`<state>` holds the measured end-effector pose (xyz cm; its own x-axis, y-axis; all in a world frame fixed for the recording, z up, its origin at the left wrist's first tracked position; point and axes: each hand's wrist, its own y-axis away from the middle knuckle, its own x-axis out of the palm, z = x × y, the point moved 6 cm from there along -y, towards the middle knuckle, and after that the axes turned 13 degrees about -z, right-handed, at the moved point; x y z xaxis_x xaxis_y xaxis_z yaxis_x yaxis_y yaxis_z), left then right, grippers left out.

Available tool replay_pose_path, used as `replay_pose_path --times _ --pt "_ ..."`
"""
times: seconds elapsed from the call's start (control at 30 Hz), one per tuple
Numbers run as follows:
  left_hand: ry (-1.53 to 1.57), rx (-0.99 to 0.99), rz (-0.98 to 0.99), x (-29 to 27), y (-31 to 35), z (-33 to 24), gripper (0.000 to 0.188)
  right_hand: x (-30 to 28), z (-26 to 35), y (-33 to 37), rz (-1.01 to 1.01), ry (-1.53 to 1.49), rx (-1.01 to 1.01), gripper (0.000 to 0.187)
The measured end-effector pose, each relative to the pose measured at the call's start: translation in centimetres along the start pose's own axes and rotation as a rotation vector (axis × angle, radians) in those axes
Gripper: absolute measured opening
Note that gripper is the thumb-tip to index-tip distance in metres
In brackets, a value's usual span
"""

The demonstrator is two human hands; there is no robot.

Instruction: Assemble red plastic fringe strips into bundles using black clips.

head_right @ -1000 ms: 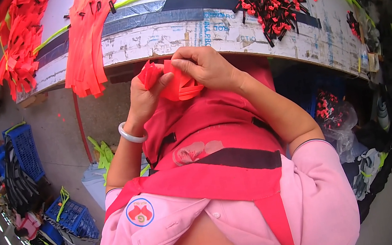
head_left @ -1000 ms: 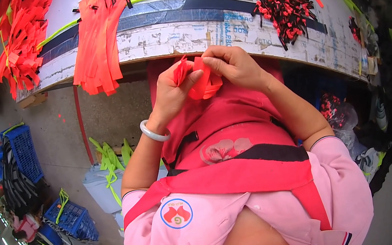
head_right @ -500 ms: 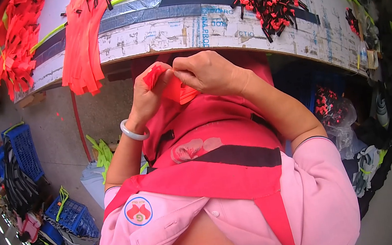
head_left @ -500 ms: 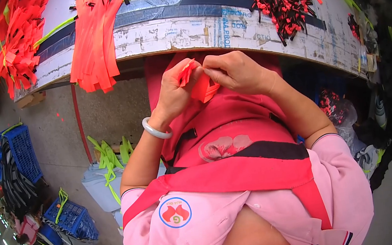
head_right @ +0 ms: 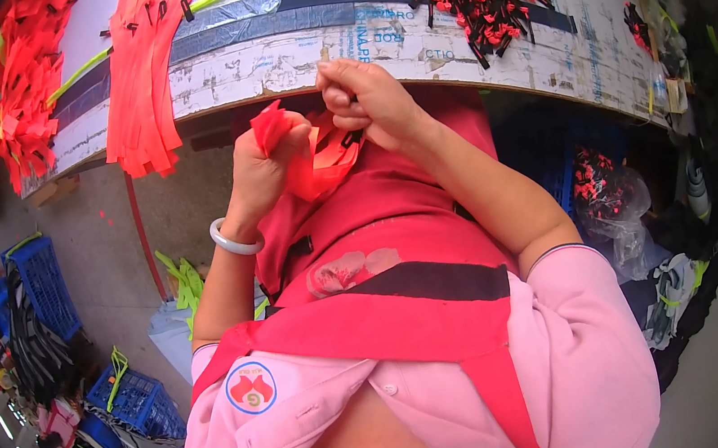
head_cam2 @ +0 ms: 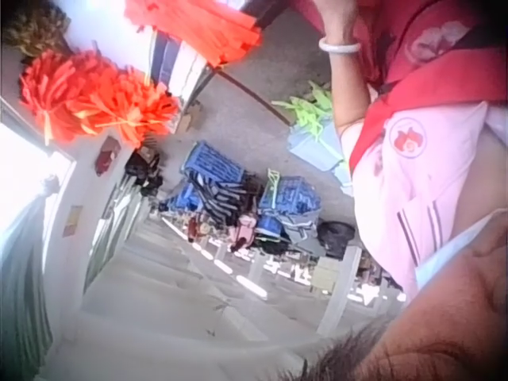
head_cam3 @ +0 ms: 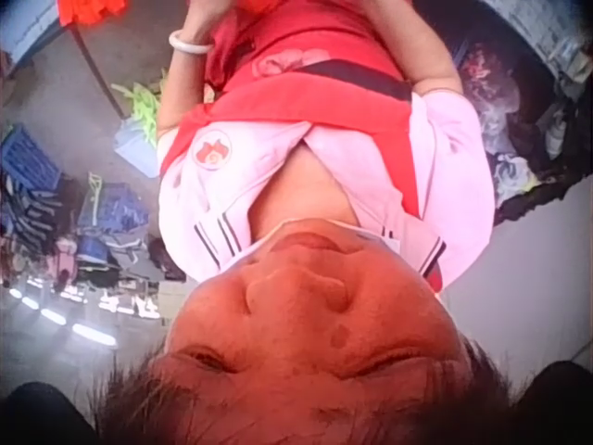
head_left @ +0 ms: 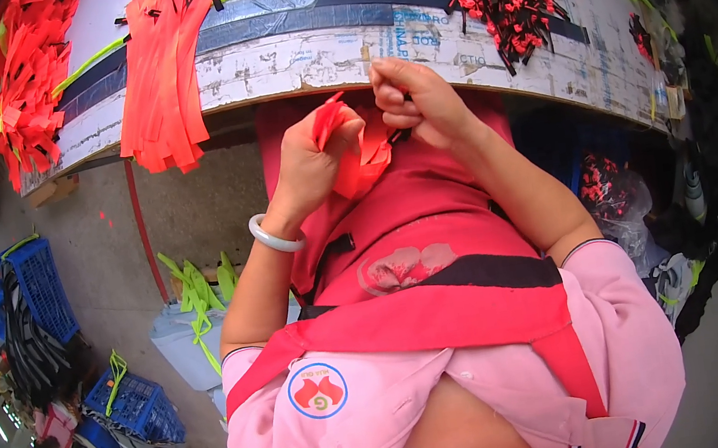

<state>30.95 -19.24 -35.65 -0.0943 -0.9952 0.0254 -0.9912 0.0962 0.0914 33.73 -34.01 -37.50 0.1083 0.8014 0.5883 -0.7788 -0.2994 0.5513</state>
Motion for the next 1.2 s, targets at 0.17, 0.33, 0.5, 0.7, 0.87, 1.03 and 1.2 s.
replay_pose_path --times 0.17,0.33,0.5,0.7,0.87,1.03,1.2 --pt "-0.048 -0.120 0.158 2.4 0.5 1.5 0.010 0.8 1.3 -0.8 -0.008 -0.138 -0.023 0.021" --pt "0.004 -0.211 0.202 2.3 0.8 1.6 0.013 -1.3 3.5 -2.2 -0.004 -0.312 -0.130 0.021" --pt "0.233 -0.145 -0.094 -0.7 0.0 1.2 0.011 -2.1 2.6 0.2 -0.085 0.222 -0.006 0.022" --pt "0.208 -0.084 -0.049 0.4 0.2 0.3 0.016 -0.6 -2.9 2.3 0.003 0.332 0.111 0.024" --pt "0.198 -0.104 -0.076 -0.2 0.3 0.9 0.017 -0.2 -3.3 2.2 -0.010 0.308 0.095 0.024" --pt "0.264 -0.128 -0.069 0.1 0.5 1.2 0.017 -0.2 -3.9 1.7 0.135 0.017 0.205 0.032" --pt "0.268 -0.114 -0.099 0.3 0.8 0.6 0.012 1.0 -2.6 2.0 0.092 0.083 0.171 0.024"
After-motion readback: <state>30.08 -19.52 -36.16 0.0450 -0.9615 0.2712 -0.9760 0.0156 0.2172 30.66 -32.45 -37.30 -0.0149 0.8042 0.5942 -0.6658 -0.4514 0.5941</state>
